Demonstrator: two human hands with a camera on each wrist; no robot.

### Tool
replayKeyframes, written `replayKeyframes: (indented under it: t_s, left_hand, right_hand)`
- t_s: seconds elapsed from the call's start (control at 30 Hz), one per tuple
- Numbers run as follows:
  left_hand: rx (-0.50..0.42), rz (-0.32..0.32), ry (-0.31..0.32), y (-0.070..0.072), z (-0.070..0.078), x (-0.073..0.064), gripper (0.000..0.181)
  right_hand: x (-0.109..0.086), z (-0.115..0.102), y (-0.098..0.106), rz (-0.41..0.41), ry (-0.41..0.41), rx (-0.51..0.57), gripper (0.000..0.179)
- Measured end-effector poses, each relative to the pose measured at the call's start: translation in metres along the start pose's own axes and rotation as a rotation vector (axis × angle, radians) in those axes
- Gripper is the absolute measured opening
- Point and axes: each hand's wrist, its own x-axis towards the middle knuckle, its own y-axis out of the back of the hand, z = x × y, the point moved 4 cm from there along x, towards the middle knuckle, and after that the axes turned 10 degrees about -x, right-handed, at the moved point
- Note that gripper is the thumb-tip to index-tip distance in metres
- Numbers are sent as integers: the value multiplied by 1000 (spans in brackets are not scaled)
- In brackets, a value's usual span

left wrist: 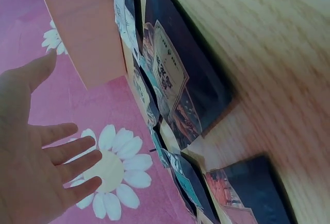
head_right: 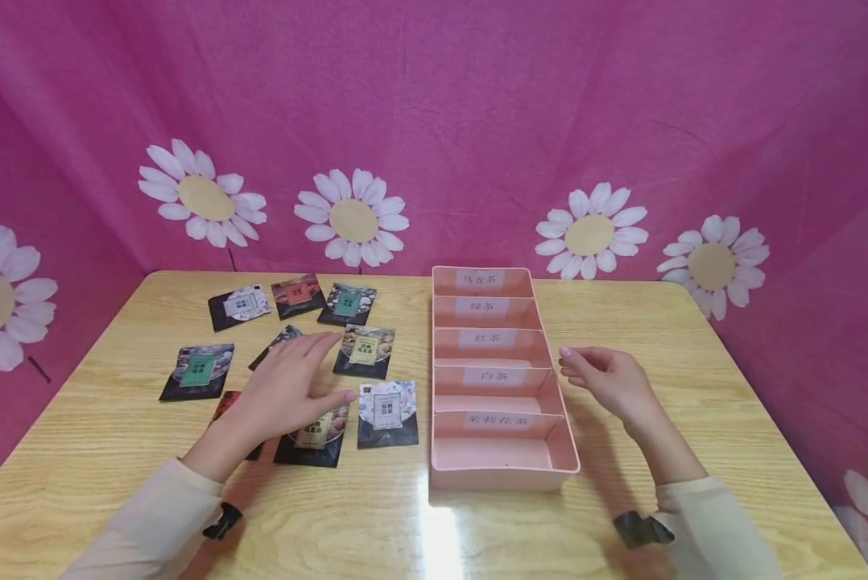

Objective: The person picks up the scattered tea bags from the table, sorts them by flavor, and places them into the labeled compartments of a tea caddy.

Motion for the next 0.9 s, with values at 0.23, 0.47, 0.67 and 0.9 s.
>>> replayKeyframes:
  t_s: [0.23,0.47,0.67,0.9]
  left_hand:
    - [3,-3,-27,-1,2,2,85]
    - [-9,-32,-21,-4,2,4,86]
    - [2,-62,-17,-7,3,6,86]
    - [12,-90,3,-8,4,8,86]
  right_hand:
    - [0,5,2,-52,-15,81,63]
    - [1,8,2,-111,-9,134,61]
    - [1,11,3,-170,-48,123,64]
    - [3,10,2,-198,-43,104,62]
